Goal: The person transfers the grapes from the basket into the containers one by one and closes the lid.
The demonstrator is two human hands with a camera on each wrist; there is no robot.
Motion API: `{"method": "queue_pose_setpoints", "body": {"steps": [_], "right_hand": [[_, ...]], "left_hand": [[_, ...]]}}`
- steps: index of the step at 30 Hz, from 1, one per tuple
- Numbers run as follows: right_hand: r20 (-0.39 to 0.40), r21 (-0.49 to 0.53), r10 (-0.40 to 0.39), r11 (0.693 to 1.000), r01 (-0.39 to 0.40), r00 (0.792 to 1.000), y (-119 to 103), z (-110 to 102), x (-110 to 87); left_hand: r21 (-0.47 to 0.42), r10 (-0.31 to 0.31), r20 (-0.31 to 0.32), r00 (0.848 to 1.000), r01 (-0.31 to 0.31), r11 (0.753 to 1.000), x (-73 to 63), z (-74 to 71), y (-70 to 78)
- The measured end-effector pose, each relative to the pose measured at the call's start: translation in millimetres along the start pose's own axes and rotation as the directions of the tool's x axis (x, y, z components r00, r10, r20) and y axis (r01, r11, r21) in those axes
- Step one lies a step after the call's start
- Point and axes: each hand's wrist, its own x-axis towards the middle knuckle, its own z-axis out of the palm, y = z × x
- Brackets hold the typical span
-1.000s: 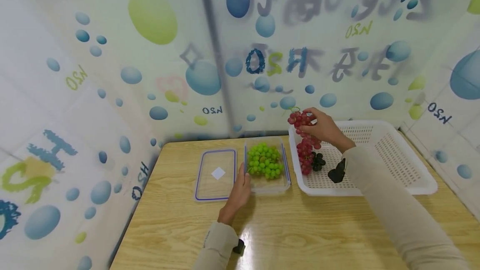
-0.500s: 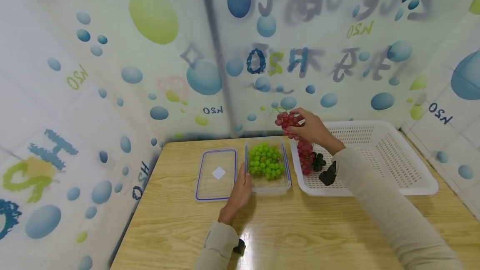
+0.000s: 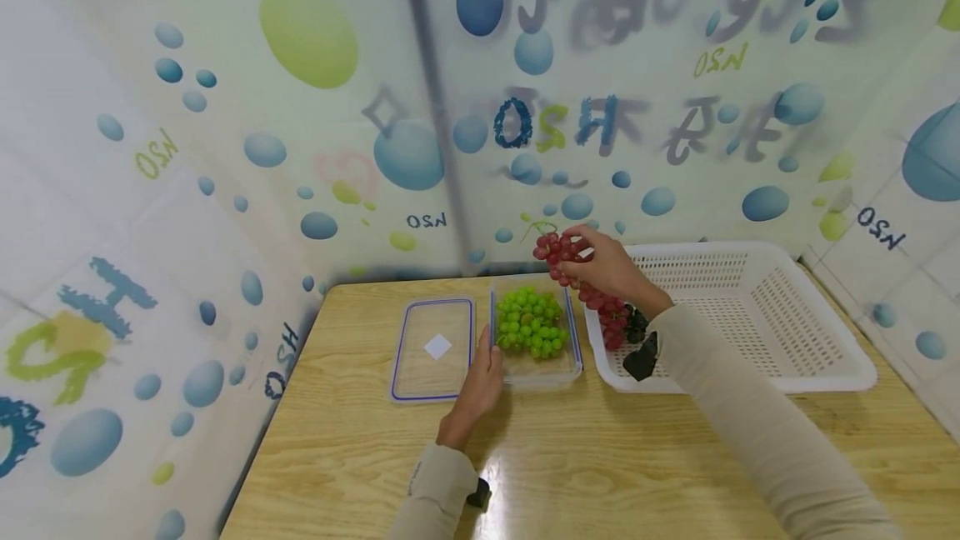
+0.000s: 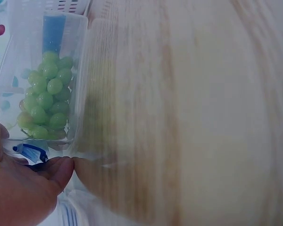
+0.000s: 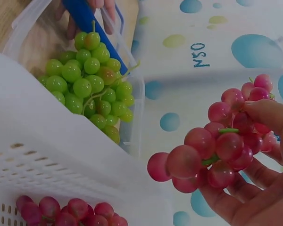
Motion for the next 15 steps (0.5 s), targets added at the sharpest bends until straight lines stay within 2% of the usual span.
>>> {"method": "queue_pose_setpoints", "body": {"steps": [15], "right_hand": [[0.047,0.009,0.008,1.000,-0.008,0.999,-4,23,3.1]], "left_hand": [[0.014,-0.007,-0.006,1.000,0.007,1.000,1.4,-0.1,-0.6]]}}
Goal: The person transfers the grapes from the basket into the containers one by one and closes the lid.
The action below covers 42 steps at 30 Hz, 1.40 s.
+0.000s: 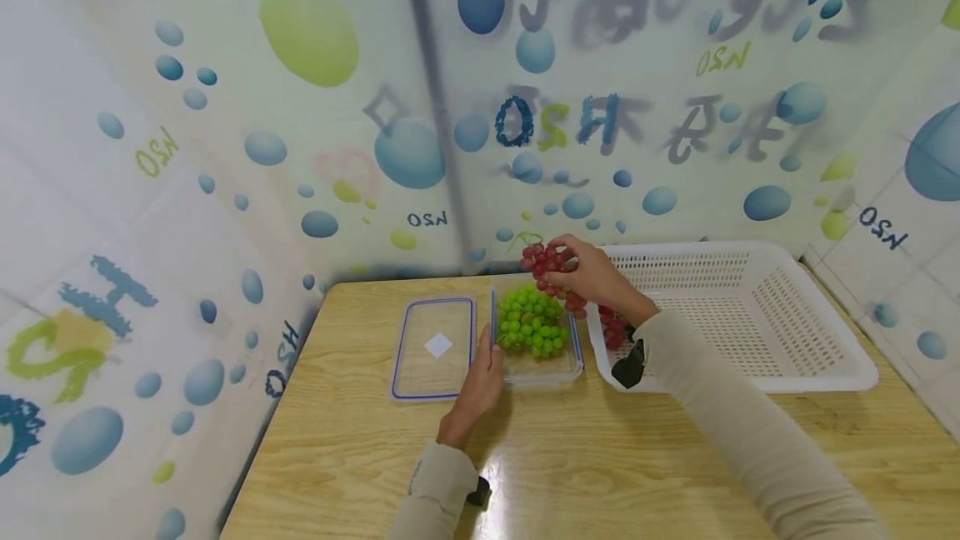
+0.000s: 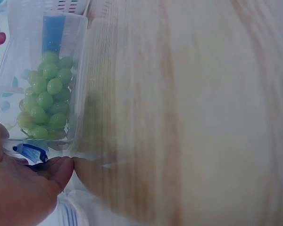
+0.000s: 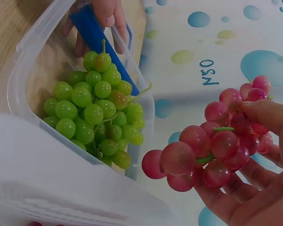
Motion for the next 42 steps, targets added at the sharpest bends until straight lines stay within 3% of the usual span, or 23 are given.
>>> {"method": "queue_pose_setpoints", "body": {"steps": [9,17,27,42], "right_hand": [[0.023,-0.031,0.007,0.999,-0.006,1.000,-5,13,0.7],[0.066,-0.071,-0.030,0.997,0.035,0.997,0,24,-1.2],[0.110,-0.063,-0.020,0.998,0.027,0.994,2,38,-4.5],[0.199,-0.147,0.009,0.989,0.021,0.980,7,53,-9.6]], "left_hand": [[0.012,-0.011,-0.014,1.000,0.011,1.000,0.1,0.3,1.4],[0.036,0.000,-0.025,1.000,0.000,0.999,0.6,1.0,0.0],[0.041,0.012,-0.038,0.999,-0.011,0.999,1.6,1.5,-0.6],[0.031,0.016,-0.044,0.999,-0.015,0.999,1.9,2.7,-1.2]]}}
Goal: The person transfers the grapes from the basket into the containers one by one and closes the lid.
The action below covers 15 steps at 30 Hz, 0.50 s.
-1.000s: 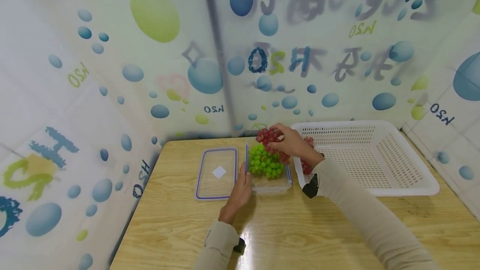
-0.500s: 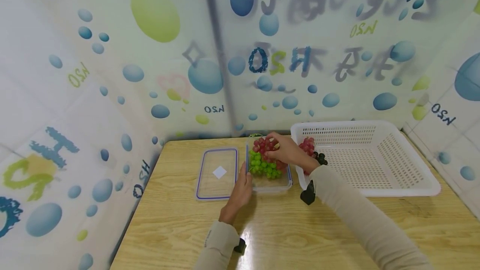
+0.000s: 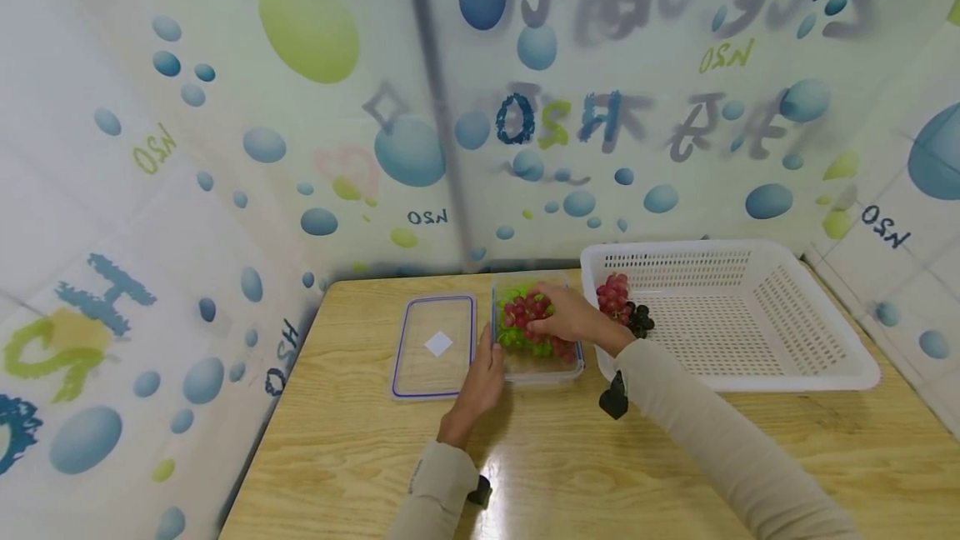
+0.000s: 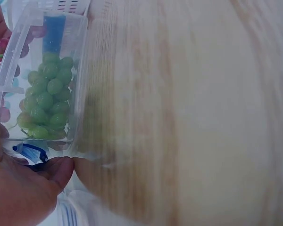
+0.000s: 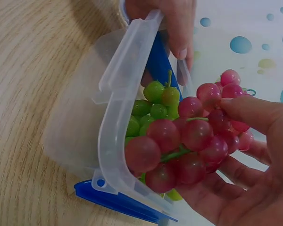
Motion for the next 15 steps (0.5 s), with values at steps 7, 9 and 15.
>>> {"method": "queue_pose_setpoints", "body": {"steps": [7,9,15], "right_hand": [[0.017,-0.052,-0.031,0.998,0.032,0.999,-1,7,-1.3],[0.027,-0.071,-0.025,0.997,0.027,0.999,-1,9,-1.1],[0.067,-0.086,0.015,0.996,-0.009,0.998,-1,13,-2.5]], "left_hand": [[0.009,-0.007,0.001,1.000,0.007,1.000,0.3,0.3,-0.4],[0.009,-0.013,0.000,1.000,0.013,1.000,-0.1,0.2,-0.1],[0.005,-0.020,-0.008,1.000,0.020,1.000,-1.0,0.7,-0.1]]}}
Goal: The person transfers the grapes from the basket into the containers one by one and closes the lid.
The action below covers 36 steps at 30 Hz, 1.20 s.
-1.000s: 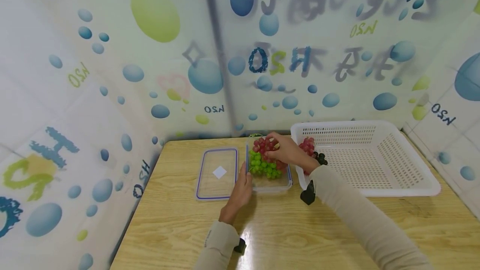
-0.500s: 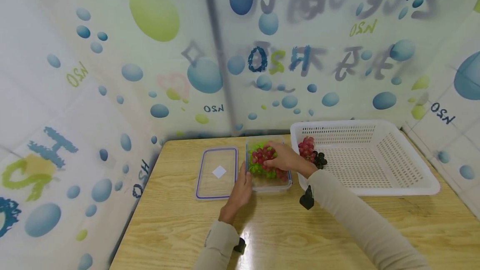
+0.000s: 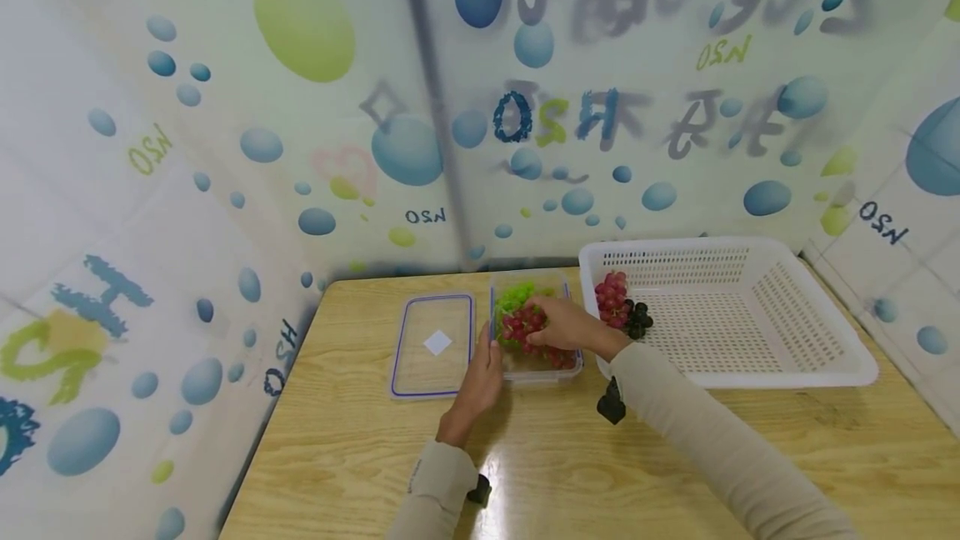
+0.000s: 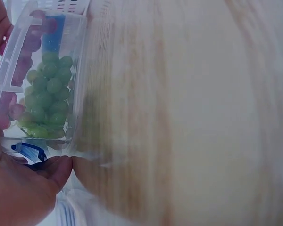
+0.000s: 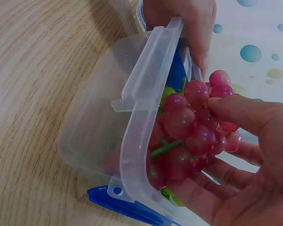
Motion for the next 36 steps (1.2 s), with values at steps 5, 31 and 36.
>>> {"method": "queue_pose_setpoints", "body": {"steps": [5,31,36], "right_hand": [[0.024,-0.027,-0.006,1.000,0.007,1.000,0.0,-0.3,-0.4],[0.106,-0.112,-0.014,0.993,0.026,0.994,-6.0,4.1,-0.9],[0.134,-0.144,0.002,0.989,0.017,0.991,-9.3,3.7,-2.1]], "left_hand": [[-0.012,0.010,0.000,1.000,-0.010,1.000,0.5,0.2,-2.9],[-0.002,-0.001,-0.017,1.000,0.001,1.000,-1.0,1.6,-1.8],[0.005,0.007,-0.020,1.000,-0.007,1.000,-2.0,1.0,-1.9]]}}
